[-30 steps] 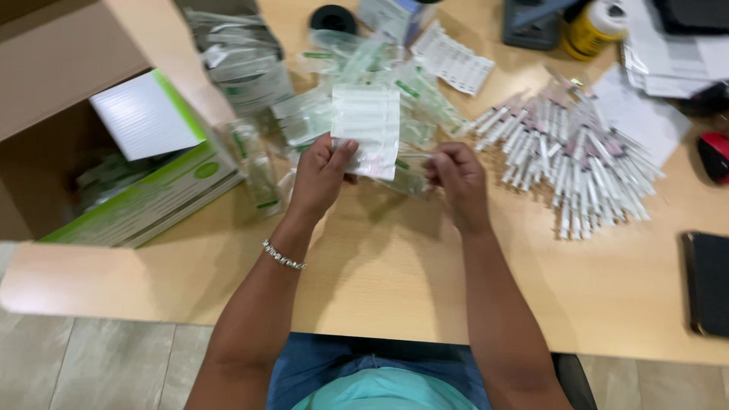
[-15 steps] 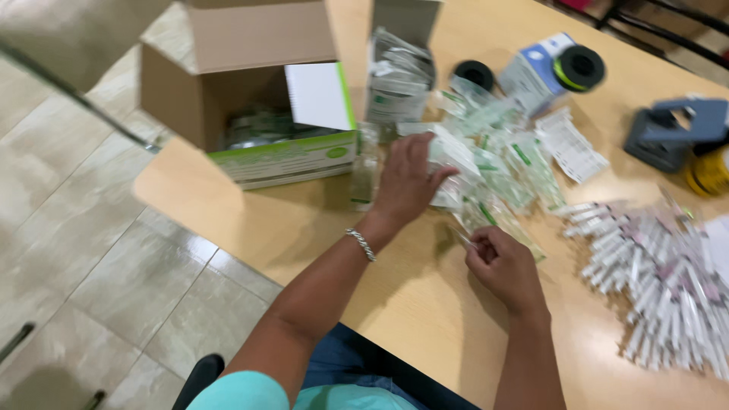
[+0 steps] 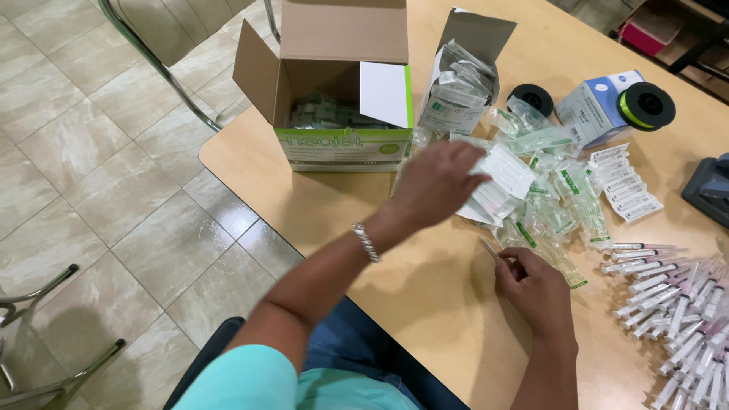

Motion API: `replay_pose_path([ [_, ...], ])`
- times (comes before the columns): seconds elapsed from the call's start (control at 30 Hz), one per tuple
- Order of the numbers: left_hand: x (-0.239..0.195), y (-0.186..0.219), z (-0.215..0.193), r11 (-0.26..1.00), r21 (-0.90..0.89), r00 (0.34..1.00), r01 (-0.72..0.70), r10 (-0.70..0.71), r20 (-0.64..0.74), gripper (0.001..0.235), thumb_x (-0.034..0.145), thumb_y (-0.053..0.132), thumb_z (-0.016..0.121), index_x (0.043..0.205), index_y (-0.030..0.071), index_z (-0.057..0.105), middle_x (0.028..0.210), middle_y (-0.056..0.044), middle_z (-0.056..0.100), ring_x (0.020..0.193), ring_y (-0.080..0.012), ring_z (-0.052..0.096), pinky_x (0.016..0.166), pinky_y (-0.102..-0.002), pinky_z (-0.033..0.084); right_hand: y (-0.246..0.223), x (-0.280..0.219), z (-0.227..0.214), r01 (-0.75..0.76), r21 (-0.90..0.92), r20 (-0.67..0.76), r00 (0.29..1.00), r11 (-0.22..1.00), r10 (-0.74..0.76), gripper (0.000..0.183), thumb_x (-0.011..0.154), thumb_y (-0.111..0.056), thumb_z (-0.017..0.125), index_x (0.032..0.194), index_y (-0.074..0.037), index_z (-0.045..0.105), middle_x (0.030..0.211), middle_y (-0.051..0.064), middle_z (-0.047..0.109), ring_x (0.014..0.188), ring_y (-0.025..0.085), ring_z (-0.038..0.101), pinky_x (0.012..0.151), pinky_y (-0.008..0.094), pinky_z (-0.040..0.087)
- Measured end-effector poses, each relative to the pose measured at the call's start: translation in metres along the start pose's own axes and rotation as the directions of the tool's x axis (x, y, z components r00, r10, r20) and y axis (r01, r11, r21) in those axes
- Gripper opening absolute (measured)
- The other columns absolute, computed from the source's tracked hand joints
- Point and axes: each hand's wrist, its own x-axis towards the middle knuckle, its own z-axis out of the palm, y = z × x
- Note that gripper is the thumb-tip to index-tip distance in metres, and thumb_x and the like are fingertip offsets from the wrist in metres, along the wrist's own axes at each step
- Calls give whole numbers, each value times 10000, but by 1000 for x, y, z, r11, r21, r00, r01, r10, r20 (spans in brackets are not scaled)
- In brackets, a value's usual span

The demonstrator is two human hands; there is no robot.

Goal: The person unpacks syringes and needles from sealed plastic wrappers and assembles them by attaching the needle to the syringe barrel. The person places the assembled syringes on the table and continues the process with additional units from a box.

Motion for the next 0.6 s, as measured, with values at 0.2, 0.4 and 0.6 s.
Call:
replay_pose_path([
  [0.2, 31, -81, -142, 990, 133, 881, 51, 19, -474, 207, 970, 68, 707, 1082, 99, 536, 821, -62, 637, 663, -220, 618, 647, -403, 489, -6, -2, -3, -16, 38, 8, 1000, 999, 16, 227, 934, -342, 646, 1105, -240, 757, 794, -46, 702, 810, 164, 669, 758, 341, 485],
  [0.4, 45, -171, -134, 723, 612, 637, 320, -642, 426, 257, 794, 146, 812, 1027, 47, 768, 983, -182, 748, 883, -388, 703, 733, -485, 600, 3, 1, 3, 11, 41, -25, 1000, 999, -10, 219, 963, -362, 648, 1103, -239, 762, 776, -43, 685, 779, 162, 652, 733, 340, 476],
  [0.6, 47, -207, -100, 656, 720, 619, 226, -668, 414, 233, 843, 40, 611, 955, 151, 782, 979, -96, 771, 921, -358, 732, 655, -473, 608, -1, 3, 16, 50, 22, -178, 983, 999, -45, 183, 970, -392, 649, 993, -274, 786, 708, -109, 664, 728, 88, 638, 699, 278, 465],
])
